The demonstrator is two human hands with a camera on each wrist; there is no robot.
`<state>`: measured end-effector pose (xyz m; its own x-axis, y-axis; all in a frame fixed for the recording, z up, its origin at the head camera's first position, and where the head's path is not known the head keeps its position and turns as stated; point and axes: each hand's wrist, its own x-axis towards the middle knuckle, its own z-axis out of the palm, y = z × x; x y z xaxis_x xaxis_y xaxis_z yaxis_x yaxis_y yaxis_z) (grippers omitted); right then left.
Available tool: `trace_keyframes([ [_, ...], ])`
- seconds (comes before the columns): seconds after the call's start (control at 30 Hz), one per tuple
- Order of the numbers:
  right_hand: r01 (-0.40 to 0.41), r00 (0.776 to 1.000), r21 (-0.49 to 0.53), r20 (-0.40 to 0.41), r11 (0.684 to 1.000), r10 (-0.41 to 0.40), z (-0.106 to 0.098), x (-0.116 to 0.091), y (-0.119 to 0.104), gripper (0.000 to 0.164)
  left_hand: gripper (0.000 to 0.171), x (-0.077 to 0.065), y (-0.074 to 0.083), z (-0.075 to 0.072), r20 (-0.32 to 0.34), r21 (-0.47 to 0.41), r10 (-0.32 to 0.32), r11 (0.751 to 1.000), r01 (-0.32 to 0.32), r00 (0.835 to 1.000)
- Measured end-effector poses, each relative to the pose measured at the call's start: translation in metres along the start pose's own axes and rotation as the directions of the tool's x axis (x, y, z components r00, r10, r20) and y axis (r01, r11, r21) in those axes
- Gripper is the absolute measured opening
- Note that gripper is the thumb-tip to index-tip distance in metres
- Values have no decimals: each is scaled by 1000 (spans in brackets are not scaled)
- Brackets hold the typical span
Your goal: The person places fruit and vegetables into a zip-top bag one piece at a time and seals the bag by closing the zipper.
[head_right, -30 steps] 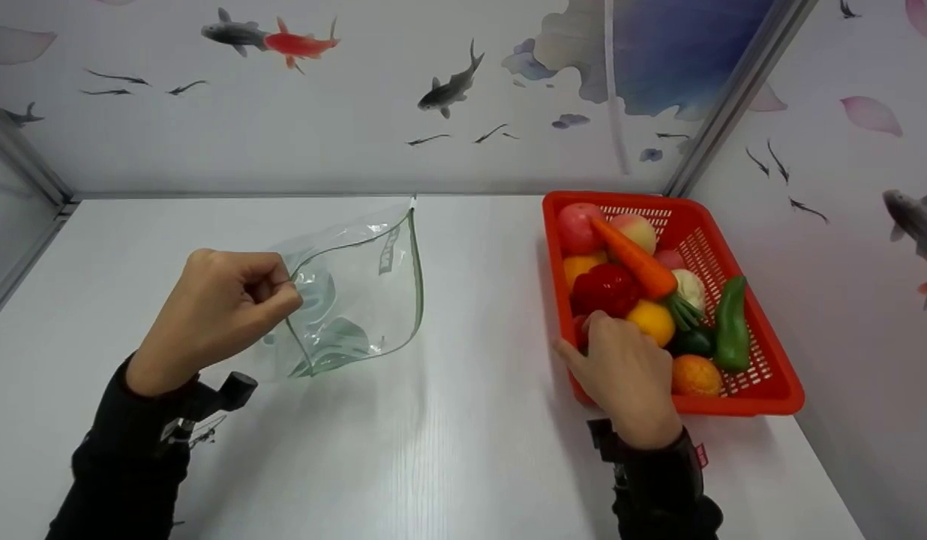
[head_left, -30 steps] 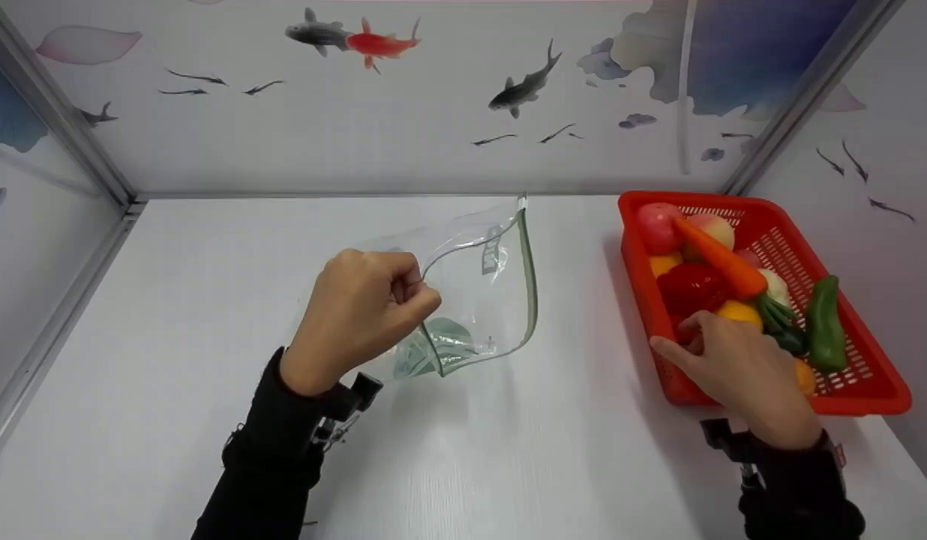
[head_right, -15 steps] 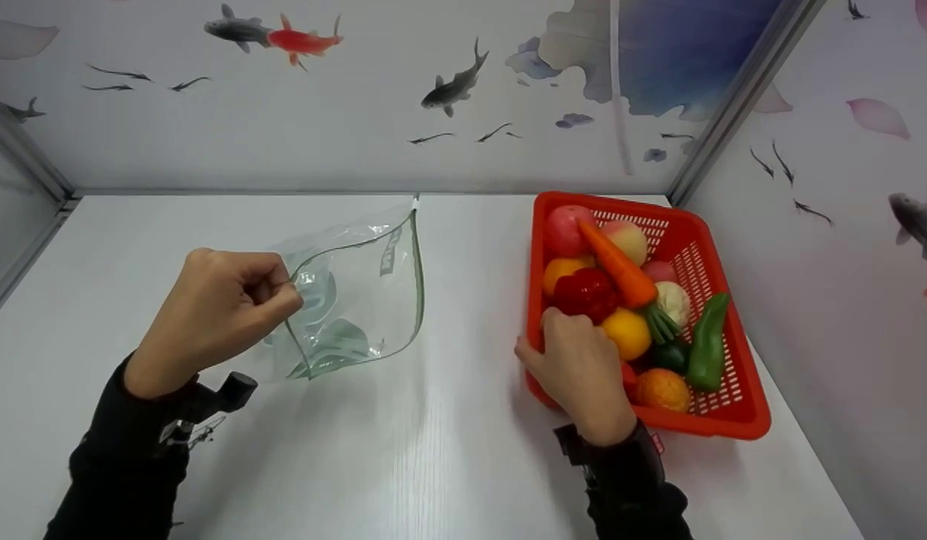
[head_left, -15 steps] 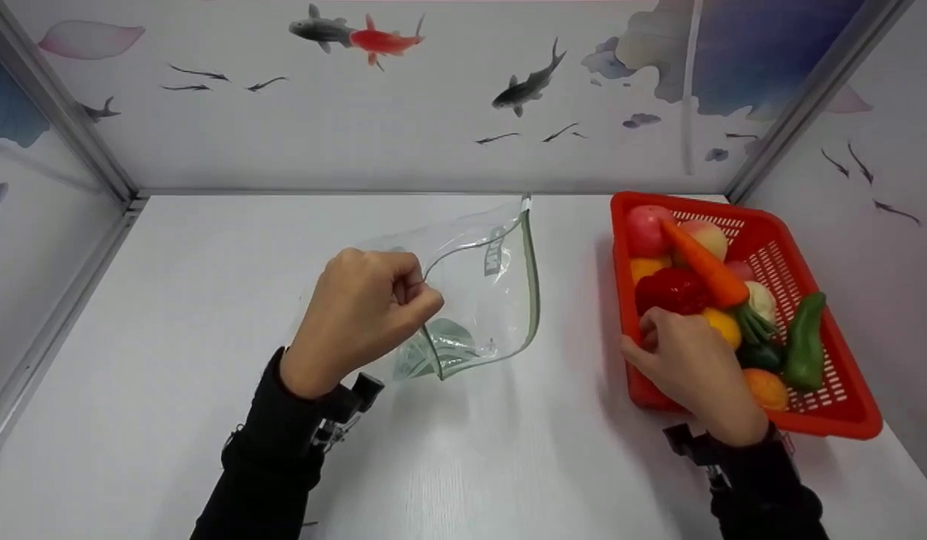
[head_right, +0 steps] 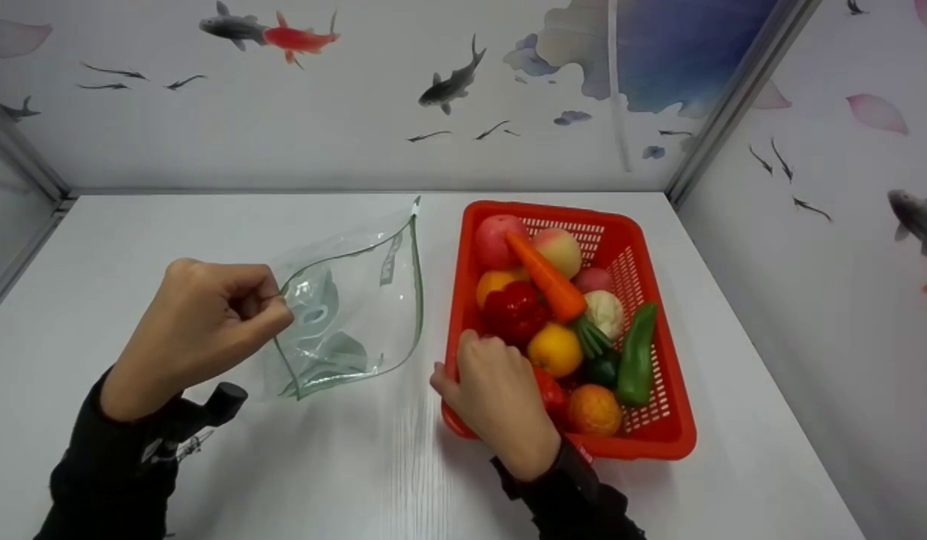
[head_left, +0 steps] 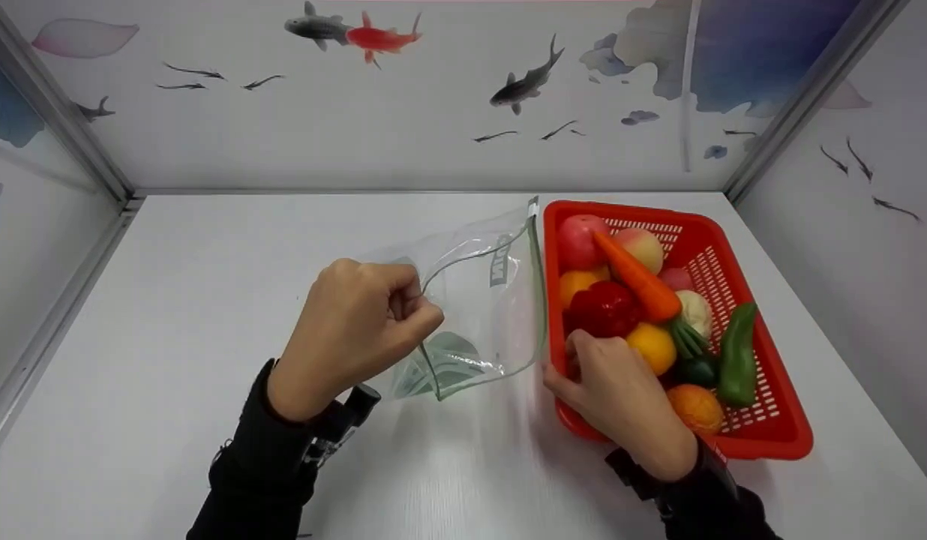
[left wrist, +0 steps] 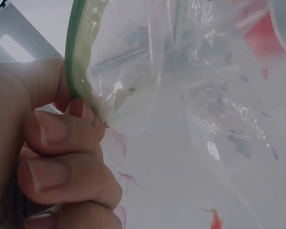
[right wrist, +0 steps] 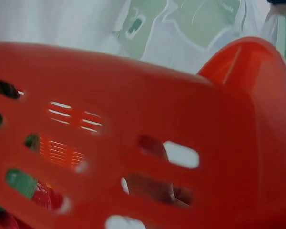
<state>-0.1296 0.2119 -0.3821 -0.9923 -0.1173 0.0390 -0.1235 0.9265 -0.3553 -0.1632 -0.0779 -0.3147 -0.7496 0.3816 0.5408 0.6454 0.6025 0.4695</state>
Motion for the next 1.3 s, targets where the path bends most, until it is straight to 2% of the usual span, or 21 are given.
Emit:
trace_keyframes([
  [0.1, 28, 1000, 18, 4, 999, -28, 6, -4, -14, 25, 22, -2, 3, -3, -9, 8, 12, 1000, -12, 1000],
  [0.27, 93, 996, 27, 10, 995, -94, 13, -12, -31, 37, 23, -4, 5, -6, -9, 18, 22, 1000, -22, 1000],
  [0.37, 121, 992, 33, 23, 992, -122, 15, -15, -37, 34, 23, -5, 5, -7, -4, 21, 17, 1000, -17, 1000],
  [0.47, 117, 990, 70, 65, 991, -122, 11, -18, -37, 38, 24, -6, 5, -9, 1, 32, 10, 999, -10, 1000],
  [0.63, 61, 984, 170, 154, 984, -87, -19, -28, -22, 42, 24, -6, 3, -10, -3, 39, 2, 999, -2, 1000],
  [0.7, 53, 988, 180, 136, 982, -78, -36, -36, -11, 40, 24, -5, 2, -11, -7, 38, 2, 999, -2, 1000],
  [0.83, 79, 997, 149, 7, 986, -81, -70, -46, 12, 37, 23, -4, 2, -11, -7, 37, 1, 999, -1, 1000],
  [0.93, 84, 995, 102, -62, 991, -78, -90, -36, 28, 41, 24, -4, 2, -12, -6, 36, 0, 999, 0, 1000],
  [1.03, 69, 997, 59, -45, 996, -66, -102, -12, 44, 48, 24, -4, 2, -12, -13, 31, 0, 1000, 0, 1000],
  [1.17, 66, 995, 38, 67, 997, -68, -101, 24, 62, 52, 25, -5, 1, -12, -22, 21, 2, 1000, -2, 1000],
  [1.3, 57, 982, 4, 180, 998, -57, -90, 47, 74, 52, 25, -5, 2, -11, -17, 14, -1, 1000, 1, 1000],
])
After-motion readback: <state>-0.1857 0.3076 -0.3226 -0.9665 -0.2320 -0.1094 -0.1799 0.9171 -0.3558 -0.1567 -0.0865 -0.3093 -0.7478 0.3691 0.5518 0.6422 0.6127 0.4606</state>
